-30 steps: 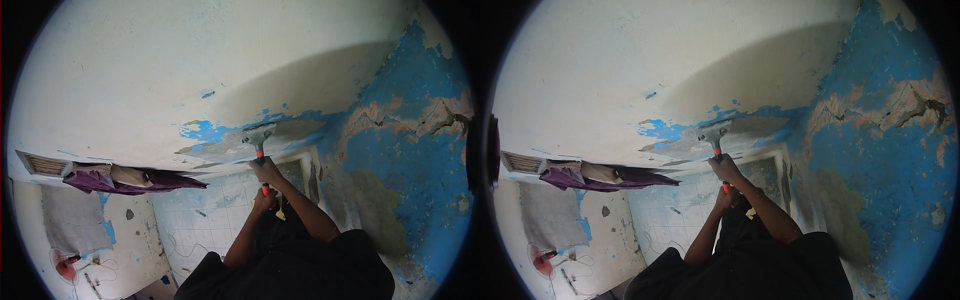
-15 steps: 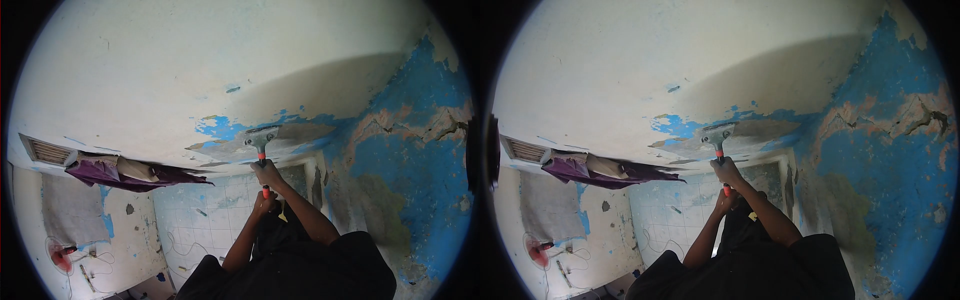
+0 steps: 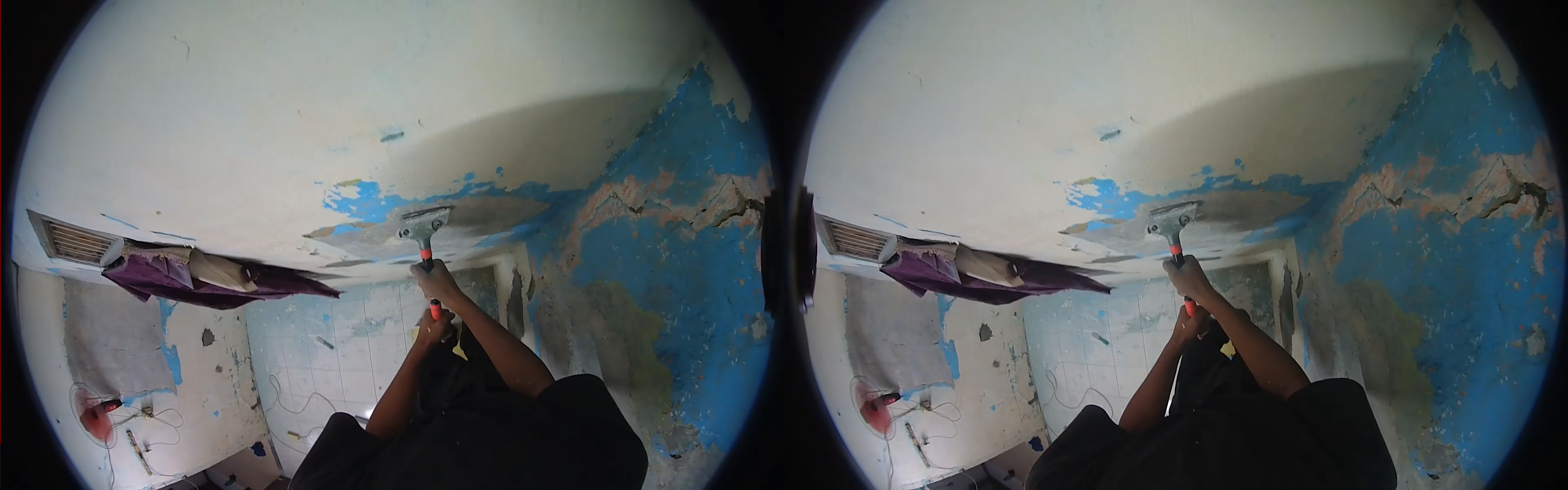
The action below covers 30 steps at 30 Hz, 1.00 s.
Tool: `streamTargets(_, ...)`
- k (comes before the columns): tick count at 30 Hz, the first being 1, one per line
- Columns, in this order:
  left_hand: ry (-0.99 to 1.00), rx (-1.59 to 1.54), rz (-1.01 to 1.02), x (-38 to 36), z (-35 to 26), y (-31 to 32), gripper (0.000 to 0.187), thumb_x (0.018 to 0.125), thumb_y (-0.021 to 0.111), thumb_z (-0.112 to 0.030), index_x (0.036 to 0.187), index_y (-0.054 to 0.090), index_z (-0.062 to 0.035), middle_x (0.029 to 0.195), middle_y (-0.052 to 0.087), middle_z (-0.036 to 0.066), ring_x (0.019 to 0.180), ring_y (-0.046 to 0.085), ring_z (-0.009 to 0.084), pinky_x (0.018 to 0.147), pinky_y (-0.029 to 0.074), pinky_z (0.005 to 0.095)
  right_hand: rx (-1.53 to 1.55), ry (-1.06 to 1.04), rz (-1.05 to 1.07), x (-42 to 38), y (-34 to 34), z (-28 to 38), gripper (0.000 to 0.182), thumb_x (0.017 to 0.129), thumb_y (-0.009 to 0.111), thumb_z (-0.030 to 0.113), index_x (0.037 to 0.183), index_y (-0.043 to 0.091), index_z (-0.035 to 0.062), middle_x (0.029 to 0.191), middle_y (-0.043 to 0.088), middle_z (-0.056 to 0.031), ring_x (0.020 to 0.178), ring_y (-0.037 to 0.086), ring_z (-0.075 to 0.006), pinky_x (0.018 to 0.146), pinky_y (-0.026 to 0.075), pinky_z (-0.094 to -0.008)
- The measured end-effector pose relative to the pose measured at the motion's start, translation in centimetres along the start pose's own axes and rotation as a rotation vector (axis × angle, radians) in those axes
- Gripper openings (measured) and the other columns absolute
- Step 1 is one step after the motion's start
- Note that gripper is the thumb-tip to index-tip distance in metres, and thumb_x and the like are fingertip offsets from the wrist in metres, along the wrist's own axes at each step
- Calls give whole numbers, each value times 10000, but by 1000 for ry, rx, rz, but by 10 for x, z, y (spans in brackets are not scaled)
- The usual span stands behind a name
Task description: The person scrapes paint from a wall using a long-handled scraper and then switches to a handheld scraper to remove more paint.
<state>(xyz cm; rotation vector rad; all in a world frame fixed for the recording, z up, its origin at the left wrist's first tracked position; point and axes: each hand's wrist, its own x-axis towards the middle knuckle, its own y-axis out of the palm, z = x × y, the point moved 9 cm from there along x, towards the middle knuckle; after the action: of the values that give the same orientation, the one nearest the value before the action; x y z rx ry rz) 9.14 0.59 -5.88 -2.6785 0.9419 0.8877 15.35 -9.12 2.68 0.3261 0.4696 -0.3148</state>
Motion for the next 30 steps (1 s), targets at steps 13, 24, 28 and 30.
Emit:
streamTargets(13, -10, 134, 42, -12, -38, -13, 268, 789, 589, -188, 591, 475, -46, 475, 474, 51, 380, 463, 149, 365, 333, 306, 51, -55, -41, -17, 13, 46, 379, 885, 550, 239, 560, 410, 101, 416, 371, 11, 313, 359, -102, 327, 310, -279)
streamTargets(24, -67, 178, 120, -30, -26, -25, 260, 786, 587, -222, 625, 518, -29, 481, 495, 64, 378, 481, 161, 365, 349, 306, 119, -49, -70, -23, 23, 36, 380, 884, 549, 217, 556, 397, 98, 417, 361, 14, 317, 349, -96, 332, 309, -276)
streamTargets(28, -59, 195, 62, -17, -13, -28, 260, 785, 581, -228, 654, 536, -8, 503, 512, 70, 401, 505, 165, 388, 377, 320, 131, -10, -57, -14, 21, 20, 379, 880, 555, 207, 554, 392, 102, 417, 362, 15, 314, 343, -92, 331, 300, -272)
streamTargets(30, -54, 197, 91, -8, -15, -31, 252, 783, 578, -221, 660, 541, -4, 513, 518, 70, 419, 516, 168, 405, 388, 323, 118, -29, -58, -3, 21, 19, 376, 878, 557, 207, 556, 392, 104, 418, 361, 16, 313, 340, -92, 330, 297, -272)
